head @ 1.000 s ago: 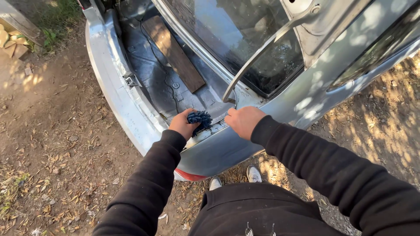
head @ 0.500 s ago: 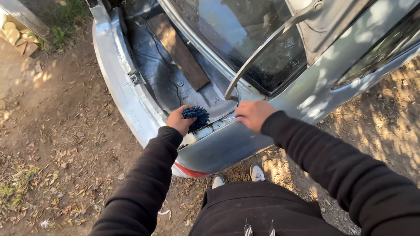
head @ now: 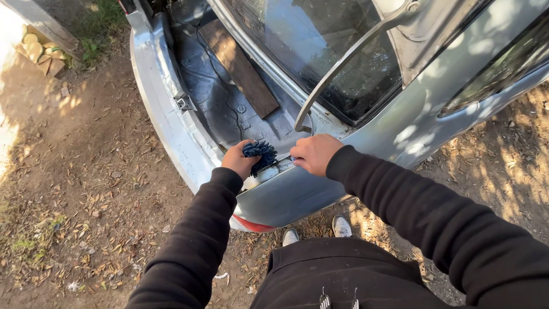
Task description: Clean dirt and residue from the trunk gutter of a car using a screwdriver and a cloth.
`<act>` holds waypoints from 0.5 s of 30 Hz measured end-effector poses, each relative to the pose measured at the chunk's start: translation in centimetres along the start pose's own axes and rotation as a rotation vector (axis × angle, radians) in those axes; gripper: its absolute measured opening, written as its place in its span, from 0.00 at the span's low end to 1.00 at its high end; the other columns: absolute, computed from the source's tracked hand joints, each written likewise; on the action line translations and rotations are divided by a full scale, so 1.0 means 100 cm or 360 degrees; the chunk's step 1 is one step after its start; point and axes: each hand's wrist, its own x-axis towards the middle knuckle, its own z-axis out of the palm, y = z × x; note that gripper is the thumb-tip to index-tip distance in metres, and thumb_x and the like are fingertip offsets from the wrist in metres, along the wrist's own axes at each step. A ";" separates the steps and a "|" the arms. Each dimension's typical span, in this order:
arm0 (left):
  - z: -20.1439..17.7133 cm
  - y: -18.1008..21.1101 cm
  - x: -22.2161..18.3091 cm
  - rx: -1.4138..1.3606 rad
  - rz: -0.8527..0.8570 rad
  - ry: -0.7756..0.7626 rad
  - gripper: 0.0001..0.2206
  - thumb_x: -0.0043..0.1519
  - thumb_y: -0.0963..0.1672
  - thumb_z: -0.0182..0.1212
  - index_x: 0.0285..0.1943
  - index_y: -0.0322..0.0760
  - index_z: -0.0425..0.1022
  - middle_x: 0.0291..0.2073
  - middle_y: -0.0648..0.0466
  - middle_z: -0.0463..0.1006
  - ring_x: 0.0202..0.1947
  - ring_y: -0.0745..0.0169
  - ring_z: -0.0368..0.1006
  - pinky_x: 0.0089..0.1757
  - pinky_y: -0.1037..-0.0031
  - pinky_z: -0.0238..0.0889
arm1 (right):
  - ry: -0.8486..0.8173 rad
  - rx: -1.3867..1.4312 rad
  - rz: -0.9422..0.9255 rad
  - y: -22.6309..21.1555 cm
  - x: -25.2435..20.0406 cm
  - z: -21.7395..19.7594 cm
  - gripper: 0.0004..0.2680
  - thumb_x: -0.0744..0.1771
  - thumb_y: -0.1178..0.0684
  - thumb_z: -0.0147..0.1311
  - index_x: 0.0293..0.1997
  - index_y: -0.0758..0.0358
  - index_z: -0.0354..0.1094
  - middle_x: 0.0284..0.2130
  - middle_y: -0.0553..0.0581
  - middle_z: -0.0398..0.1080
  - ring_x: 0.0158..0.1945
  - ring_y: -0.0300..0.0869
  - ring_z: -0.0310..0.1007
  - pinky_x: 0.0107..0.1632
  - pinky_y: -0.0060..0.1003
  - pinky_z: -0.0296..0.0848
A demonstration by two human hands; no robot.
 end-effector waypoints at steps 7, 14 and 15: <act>-0.002 -0.002 -0.002 -0.0016 0.0026 0.0022 0.16 0.59 0.41 0.66 0.56 0.33 0.75 0.38 0.52 0.84 0.40 0.66 0.79 0.45 0.73 0.70 | 0.0015 -0.0106 0.0004 -0.007 -0.008 -0.008 0.07 0.67 0.47 0.55 0.35 0.56 0.68 0.30 0.56 0.68 0.30 0.54 0.75 0.33 0.50 0.73; -0.002 -0.001 0.002 0.0024 0.0019 0.0068 0.18 0.58 0.42 0.68 0.57 0.34 0.74 0.38 0.51 0.83 0.39 0.65 0.79 0.44 0.73 0.70 | 0.0313 -0.0012 -0.0106 -0.014 -0.014 0.019 0.06 0.67 0.49 0.56 0.36 0.57 0.67 0.31 0.57 0.68 0.32 0.54 0.75 0.33 0.51 0.73; -0.004 -0.002 0.002 -0.0012 0.0011 0.0061 0.18 0.58 0.42 0.68 0.57 0.34 0.74 0.38 0.52 0.83 0.40 0.65 0.79 0.44 0.73 0.70 | 0.0272 0.0019 -0.0052 -0.009 -0.014 0.017 0.05 0.66 0.49 0.56 0.36 0.57 0.68 0.31 0.56 0.68 0.31 0.55 0.75 0.33 0.50 0.73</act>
